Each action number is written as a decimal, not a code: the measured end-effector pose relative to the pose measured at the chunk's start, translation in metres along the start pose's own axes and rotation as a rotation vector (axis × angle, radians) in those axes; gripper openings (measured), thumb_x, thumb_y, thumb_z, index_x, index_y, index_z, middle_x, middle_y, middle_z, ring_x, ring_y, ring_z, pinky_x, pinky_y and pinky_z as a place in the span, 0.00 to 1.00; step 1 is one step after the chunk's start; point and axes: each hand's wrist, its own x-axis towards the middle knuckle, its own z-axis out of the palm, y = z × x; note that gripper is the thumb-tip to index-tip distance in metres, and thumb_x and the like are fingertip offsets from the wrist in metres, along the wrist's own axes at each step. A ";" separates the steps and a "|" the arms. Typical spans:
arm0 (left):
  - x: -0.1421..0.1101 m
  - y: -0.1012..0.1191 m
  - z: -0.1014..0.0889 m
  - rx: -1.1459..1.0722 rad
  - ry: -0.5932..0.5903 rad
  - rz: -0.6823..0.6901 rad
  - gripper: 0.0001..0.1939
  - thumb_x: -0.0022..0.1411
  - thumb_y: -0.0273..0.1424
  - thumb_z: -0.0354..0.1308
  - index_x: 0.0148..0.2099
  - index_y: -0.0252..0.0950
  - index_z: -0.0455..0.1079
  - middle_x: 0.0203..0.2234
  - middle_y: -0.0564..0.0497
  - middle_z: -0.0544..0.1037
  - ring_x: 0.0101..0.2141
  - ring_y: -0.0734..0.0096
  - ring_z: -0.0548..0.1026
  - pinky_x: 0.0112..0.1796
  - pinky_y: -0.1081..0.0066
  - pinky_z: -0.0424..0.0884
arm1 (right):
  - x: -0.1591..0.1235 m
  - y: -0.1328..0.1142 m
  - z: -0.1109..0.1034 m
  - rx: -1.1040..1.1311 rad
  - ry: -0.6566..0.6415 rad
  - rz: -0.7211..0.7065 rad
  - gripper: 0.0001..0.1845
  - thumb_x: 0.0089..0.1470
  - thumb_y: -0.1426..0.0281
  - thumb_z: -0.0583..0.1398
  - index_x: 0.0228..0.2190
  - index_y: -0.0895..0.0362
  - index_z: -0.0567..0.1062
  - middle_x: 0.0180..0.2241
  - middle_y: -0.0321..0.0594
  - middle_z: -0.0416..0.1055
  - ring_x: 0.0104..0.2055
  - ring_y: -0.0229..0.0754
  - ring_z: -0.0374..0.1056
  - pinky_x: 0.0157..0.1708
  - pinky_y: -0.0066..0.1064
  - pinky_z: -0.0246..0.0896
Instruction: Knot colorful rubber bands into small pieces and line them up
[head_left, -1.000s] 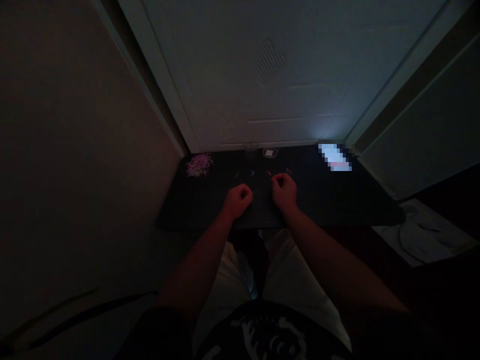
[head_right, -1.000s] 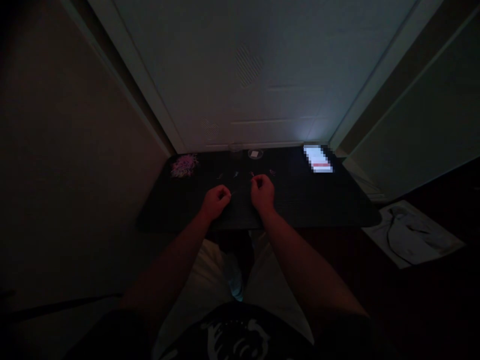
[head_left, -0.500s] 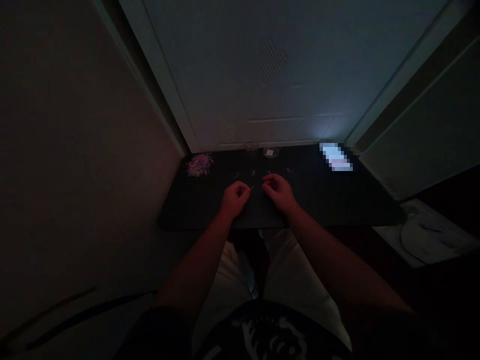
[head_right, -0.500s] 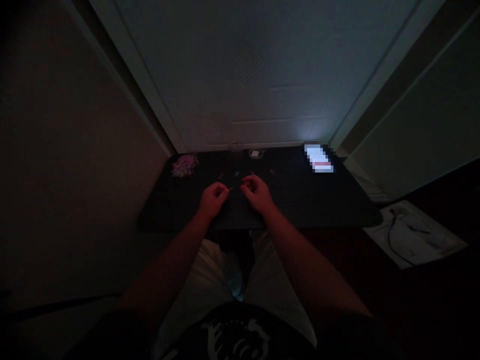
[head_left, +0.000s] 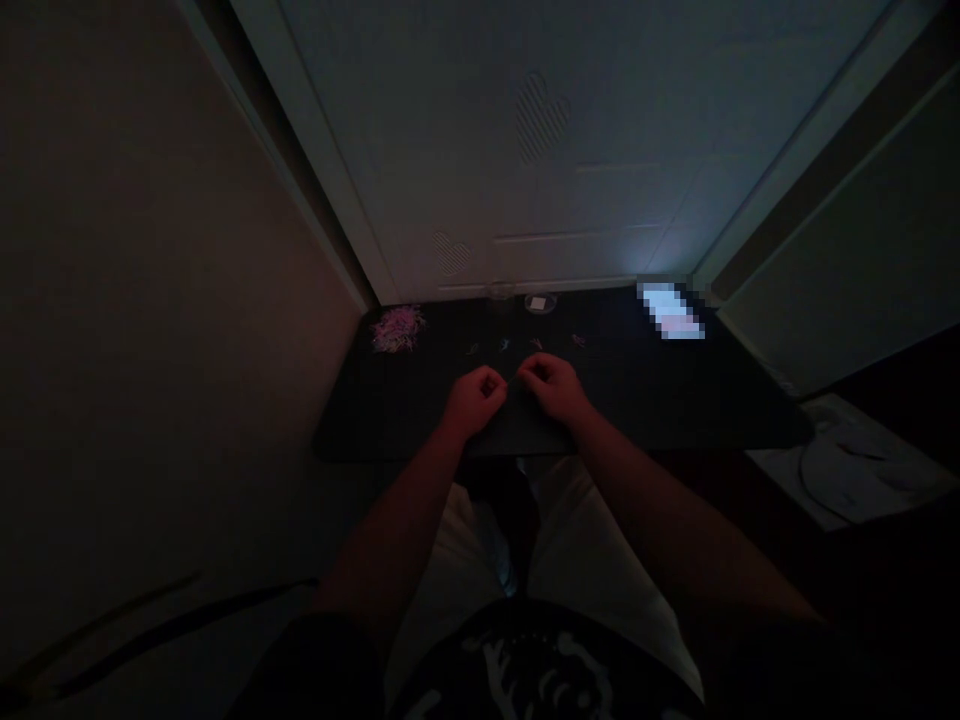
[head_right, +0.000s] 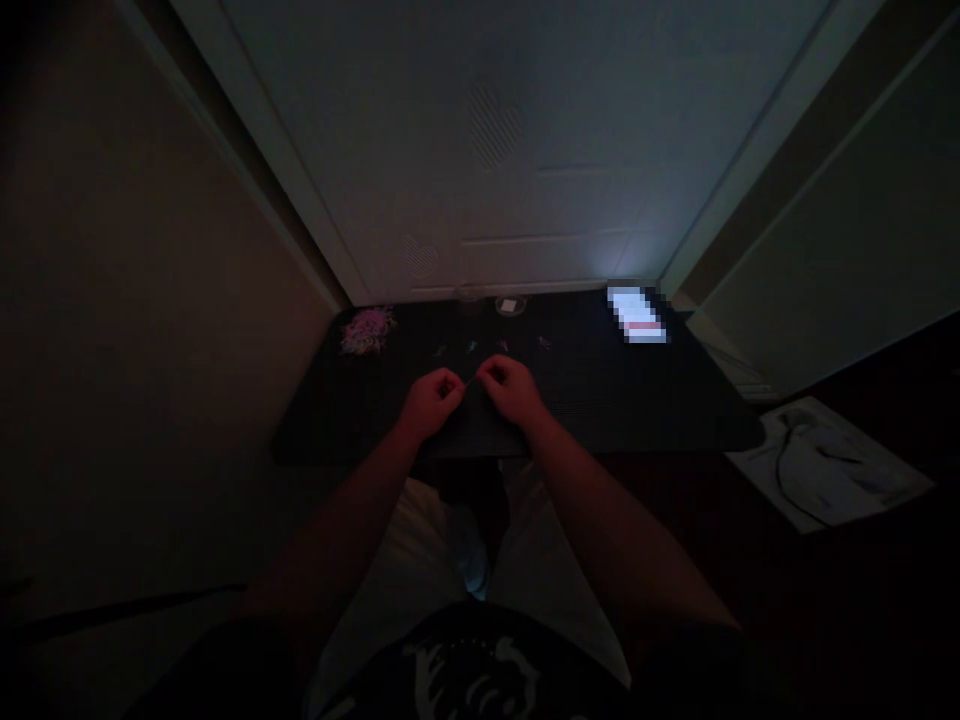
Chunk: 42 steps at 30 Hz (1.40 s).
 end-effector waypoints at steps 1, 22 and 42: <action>0.000 0.000 0.000 -0.005 0.002 0.001 0.05 0.53 0.30 0.53 0.29 0.34 0.67 0.22 0.55 0.70 0.23 0.77 0.66 0.26 0.75 0.61 | 0.000 0.001 0.000 0.002 0.042 0.015 0.07 0.46 0.65 0.58 0.25 0.56 0.70 0.22 0.34 0.66 0.25 0.37 0.61 0.26 0.29 0.56; 0.002 -0.006 0.001 -0.061 0.011 -0.014 0.09 0.56 0.35 0.53 0.34 0.34 0.69 0.25 0.53 0.74 0.26 0.75 0.70 0.29 0.74 0.64 | -0.005 -0.009 0.000 0.042 -0.109 -0.031 0.11 0.45 0.68 0.57 0.34 0.56 0.73 0.25 0.35 0.68 0.27 0.37 0.63 0.28 0.29 0.58; 0.002 -0.007 0.002 -0.038 0.026 -0.021 0.10 0.56 0.35 0.54 0.33 0.33 0.70 0.25 0.52 0.74 0.26 0.76 0.70 0.28 0.75 0.64 | -0.003 -0.008 -0.001 -0.052 -0.103 -0.052 0.07 0.46 0.73 0.54 0.29 0.58 0.72 0.26 0.36 0.71 0.28 0.37 0.64 0.30 0.29 0.58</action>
